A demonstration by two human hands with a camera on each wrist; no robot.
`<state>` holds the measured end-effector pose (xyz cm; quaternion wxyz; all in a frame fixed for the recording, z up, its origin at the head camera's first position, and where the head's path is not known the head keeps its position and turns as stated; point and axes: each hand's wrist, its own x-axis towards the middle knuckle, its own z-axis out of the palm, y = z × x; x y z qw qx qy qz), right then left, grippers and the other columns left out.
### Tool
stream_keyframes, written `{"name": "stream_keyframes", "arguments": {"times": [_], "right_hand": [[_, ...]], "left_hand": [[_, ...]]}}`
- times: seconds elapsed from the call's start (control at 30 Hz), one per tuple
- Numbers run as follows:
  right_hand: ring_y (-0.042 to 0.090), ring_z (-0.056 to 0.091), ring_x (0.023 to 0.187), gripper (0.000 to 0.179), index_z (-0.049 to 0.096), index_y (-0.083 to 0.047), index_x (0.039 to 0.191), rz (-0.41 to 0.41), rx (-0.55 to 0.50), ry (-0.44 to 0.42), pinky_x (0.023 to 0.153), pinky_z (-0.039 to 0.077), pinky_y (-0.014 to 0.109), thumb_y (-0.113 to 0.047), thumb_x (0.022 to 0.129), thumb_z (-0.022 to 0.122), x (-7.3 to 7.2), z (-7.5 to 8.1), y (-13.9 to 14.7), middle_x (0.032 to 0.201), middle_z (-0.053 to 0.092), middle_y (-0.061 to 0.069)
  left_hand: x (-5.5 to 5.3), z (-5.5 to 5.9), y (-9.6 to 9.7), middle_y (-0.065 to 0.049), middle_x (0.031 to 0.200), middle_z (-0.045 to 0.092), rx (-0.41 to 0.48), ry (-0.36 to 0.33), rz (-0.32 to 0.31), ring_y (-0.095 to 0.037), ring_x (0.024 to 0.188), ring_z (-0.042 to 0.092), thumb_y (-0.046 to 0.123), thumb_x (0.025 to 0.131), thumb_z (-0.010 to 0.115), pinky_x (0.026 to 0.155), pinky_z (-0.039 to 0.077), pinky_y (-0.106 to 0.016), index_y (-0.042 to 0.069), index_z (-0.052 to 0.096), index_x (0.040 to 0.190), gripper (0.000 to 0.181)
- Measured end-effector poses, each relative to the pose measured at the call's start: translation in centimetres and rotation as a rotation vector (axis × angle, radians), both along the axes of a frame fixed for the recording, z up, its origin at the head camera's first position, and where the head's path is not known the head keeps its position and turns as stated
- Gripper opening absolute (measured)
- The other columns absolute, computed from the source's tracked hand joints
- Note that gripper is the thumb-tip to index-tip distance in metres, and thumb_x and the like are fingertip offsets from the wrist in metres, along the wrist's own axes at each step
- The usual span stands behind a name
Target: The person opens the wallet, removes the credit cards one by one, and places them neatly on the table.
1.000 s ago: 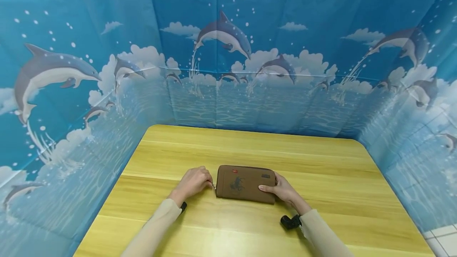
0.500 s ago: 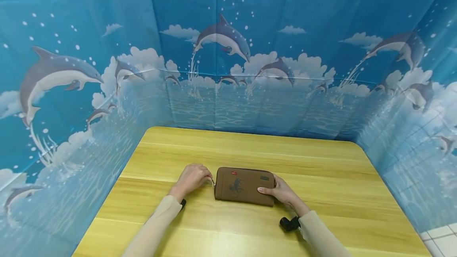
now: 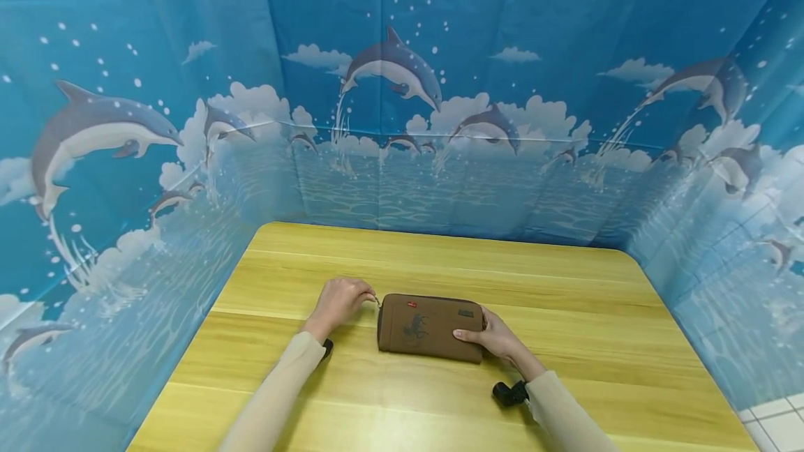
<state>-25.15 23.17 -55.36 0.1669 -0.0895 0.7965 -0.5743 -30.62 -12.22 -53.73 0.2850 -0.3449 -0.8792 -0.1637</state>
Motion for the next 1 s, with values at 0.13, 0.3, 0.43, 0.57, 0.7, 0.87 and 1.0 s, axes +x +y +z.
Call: {"name": "stream_keyframes", "arguments": {"times": [0.13, 0.3, 0.43, 0.57, 0.7, 0.87, 1.0], "right_hand": [[0.032, 0.055, 0.107, 0.076, 0.035, 0.002, 0.141, -0.025, 0.028, 0.004, 0.089, 0.044, 0.046, -0.030, 0.083, 0.074, 0.0, -0.4, 0.0, 0.119, 0.058, 0.015], [0.037, 0.046, 0.120, 0.091, 0.027, 0.002, 0.146, -0.071, 0.085, 0.015, 0.096, 0.038, 0.053, -0.035, 0.080, 0.076, 0.3, -0.5, -0.1, 0.126, 0.055, 0.014], [0.040, 0.043, 0.123, 0.093, 0.025, 0.002, 0.147, -0.083, 0.095, 0.018, 0.097, 0.036, 0.054, -0.035, 0.080, 0.076, 0.5, -0.4, -0.1, 0.128, 0.053, 0.017], [0.039, 0.043, 0.123, 0.093, 0.026, 0.001, 0.147, -0.083, 0.095, 0.021, 0.097, 0.036, 0.054, -0.036, 0.079, 0.076, 0.4, -0.4, 0.0, 0.128, 0.053, 0.017], [0.043, 0.035, 0.129, 0.096, 0.021, 0.003, 0.148, -0.084, 0.113, 0.020, 0.099, 0.032, 0.056, -0.036, 0.080, 0.076, 0.4, -0.3, 0.1, 0.138, 0.043, 0.024], [0.046, 0.030, 0.131, 0.093, 0.020, 0.006, 0.148, -0.093, 0.107, 0.015, 0.100, 0.030, 0.057, -0.030, 0.081, 0.076, 0.7, 0.2, -0.3, 0.140, 0.038, 0.028], [0.041, 0.045, 0.120, 0.082, 0.028, 0.008, 0.144, -0.061, 0.066, 0.016, 0.096, 0.037, 0.053, -0.023, 0.083, 0.074, 1.4, 1.5, -0.7, 0.125, 0.054, 0.019]], "left_hand": [[-0.5, 0.6, 0.4, 0.010, 0.077, 0.070, 0.024, -0.035, 0.039, -0.005, 0.062, 0.062, 0.028, 0.076, 0.077, 0.054, 0.048, -0.023, 0.022, 0.076, 0.081, 0.007], [-0.6, 1.0, 0.7, 0.013, 0.079, 0.069, 0.045, -0.207, 0.093, -0.003, 0.064, 0.058, 0.033, 0.078, 0.074, 0.054, 0.044, -0.022, 0.026, 0.076, 0.082, 0.008], [-0.6, 1.2, 0.6, 0.017, 0.078, 0.066, 0.145, -0.431, 0.111, -0.003, 0.066, 0.053, 0.033, 0.080, 0.072, 0.066, 0.047, -0.029, 0.028, 0.074, 0.081, 0.006], [-0.8, 1.1, 0.6, 0.017, 0.078, 0.064, 0.253, -0.590, 0.086, -0.006, 0.070, 0.056, 0.028, 0.085, 0.070, 0.064, 0.046, -0.031, 0.026, 0.074, 0.082, 0.005], [-1.1, 0.8, 1.0, 0.012, 0.080, 0.066, 0.357, -0.715, 0.058, -0.015, 0.076, 0.061, 0.023, 0.088, 0.068, 0.066, 0.047, -0.032, 0.021, 0.074, 0.084, 0.008], [-1.4, 1.0, 1.6, 0.007, 0.083, 0.067, 0.418, -0.797, 0.006, -0.021, 0.082, 0.062, 0.025, 0.090, 0.065, 0.071, 0.048, -0.034, 0.016, 0.074, 0.088, 0.013], [-1.9, 1.4, 2.4, 0.009, 0.085, 0.068, 0.382, -0.802, -0.012, -0.017, 0.083, 0.063, 0.028, 0.089, 0.065, 0.072, 0.049, -0.034, 0.018, 0.074, 0.087, 0.014]]}}
